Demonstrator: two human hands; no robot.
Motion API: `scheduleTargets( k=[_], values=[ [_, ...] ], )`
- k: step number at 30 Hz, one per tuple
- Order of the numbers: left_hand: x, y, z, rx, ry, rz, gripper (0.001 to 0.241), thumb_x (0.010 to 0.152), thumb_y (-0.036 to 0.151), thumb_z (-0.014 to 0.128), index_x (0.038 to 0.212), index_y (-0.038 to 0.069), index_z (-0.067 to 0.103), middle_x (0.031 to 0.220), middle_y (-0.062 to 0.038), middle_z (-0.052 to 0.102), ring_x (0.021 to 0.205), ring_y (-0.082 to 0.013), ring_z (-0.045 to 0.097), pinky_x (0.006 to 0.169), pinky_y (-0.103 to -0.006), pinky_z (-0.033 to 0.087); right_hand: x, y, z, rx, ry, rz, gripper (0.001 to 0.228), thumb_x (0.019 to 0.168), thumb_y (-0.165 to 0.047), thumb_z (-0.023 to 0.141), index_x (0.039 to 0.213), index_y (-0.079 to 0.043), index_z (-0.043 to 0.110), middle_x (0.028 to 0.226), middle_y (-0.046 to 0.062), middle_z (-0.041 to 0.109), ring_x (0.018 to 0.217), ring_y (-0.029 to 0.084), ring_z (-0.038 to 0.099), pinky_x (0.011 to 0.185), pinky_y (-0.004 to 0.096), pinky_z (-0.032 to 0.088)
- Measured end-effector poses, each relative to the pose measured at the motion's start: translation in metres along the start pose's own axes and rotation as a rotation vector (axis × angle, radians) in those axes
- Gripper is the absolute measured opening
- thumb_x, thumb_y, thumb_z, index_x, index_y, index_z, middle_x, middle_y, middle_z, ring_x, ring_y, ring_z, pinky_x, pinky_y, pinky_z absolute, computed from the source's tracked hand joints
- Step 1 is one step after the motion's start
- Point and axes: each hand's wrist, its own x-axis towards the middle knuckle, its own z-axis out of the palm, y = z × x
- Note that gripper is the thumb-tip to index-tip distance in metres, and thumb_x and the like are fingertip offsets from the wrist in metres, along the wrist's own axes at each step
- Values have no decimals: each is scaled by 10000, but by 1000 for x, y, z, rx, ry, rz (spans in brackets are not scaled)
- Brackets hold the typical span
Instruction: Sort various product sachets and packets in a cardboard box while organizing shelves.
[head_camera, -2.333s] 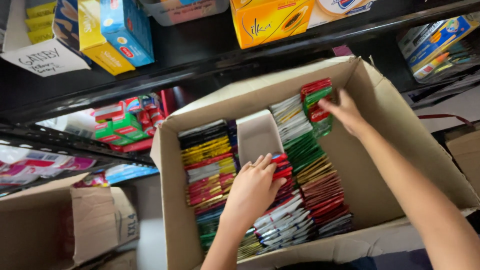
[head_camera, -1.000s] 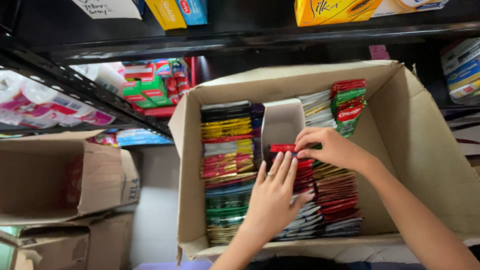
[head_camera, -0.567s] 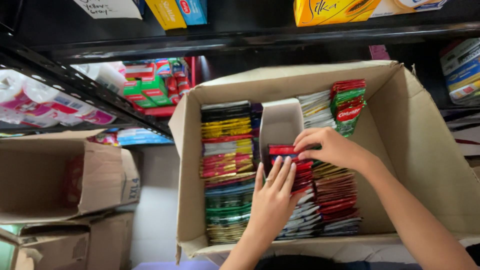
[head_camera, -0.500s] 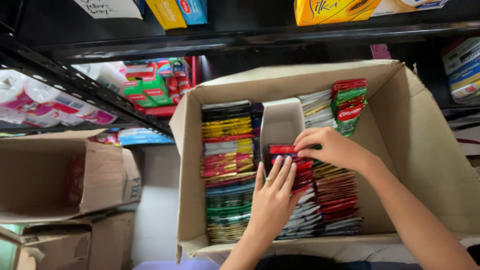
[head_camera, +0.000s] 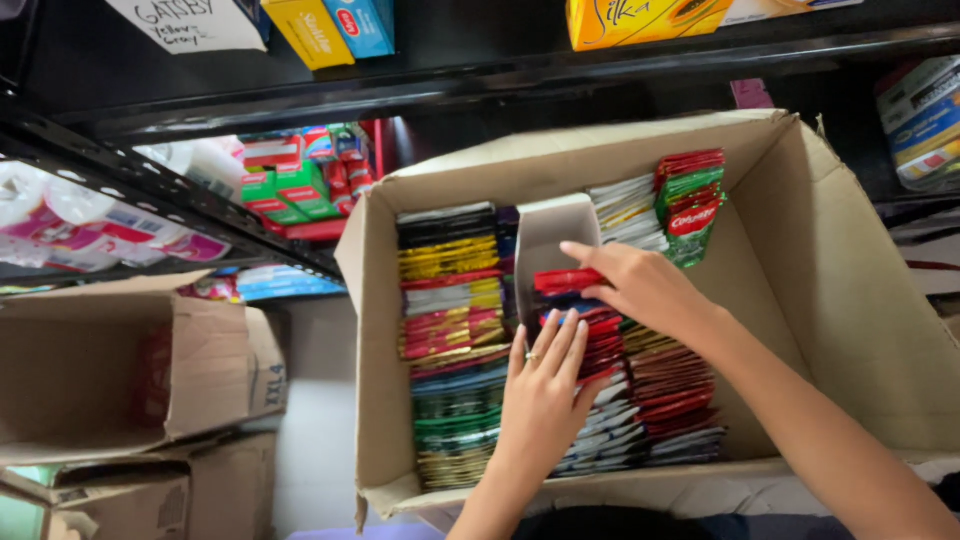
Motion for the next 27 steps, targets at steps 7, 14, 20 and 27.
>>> scheduleTargets(
  k=[7,14,20,27],
  values=[
    [0,-2,1,-8,-13,-5,625,919,335,736,1412,-15,577,1507,-157,556,1452,-321,464,1199,-560,282,-3,30,19,309,-37,184,467,737,-143,835,1182,-60,722,1081,136,768,977,281,754,848,367,569],
    [1,-2,2,-29,-31,-16,641,924,329,729,1434,-16,550,1522,-164,539,1445,-334,460,1185,-543,297,-7,34,30,362,51,155,232,772,-116,826,990,-45,791,932,118,784,864,230,760,792,332,583],
    [1,-3,0,-39,-46,-24,646,927,334,725,1439,-15,543,1524,-164,533,1447,-340,455,1180,-538,296,-8,12,-42,433,196,160,186,819,-105,826,977,-20,778,920,75,789,871,136,740,798,295,570],
    [0,-4,1,-34,-62,-17,650,924,332,728,1449,-1,539,1534,-156,520,1453,-337,439,1173,-534,298,-65,77,-97,639,390,282,178,886,-66,789,1056,-26,753,992,3,748,924,52,674,844,233,561]
  ],
)
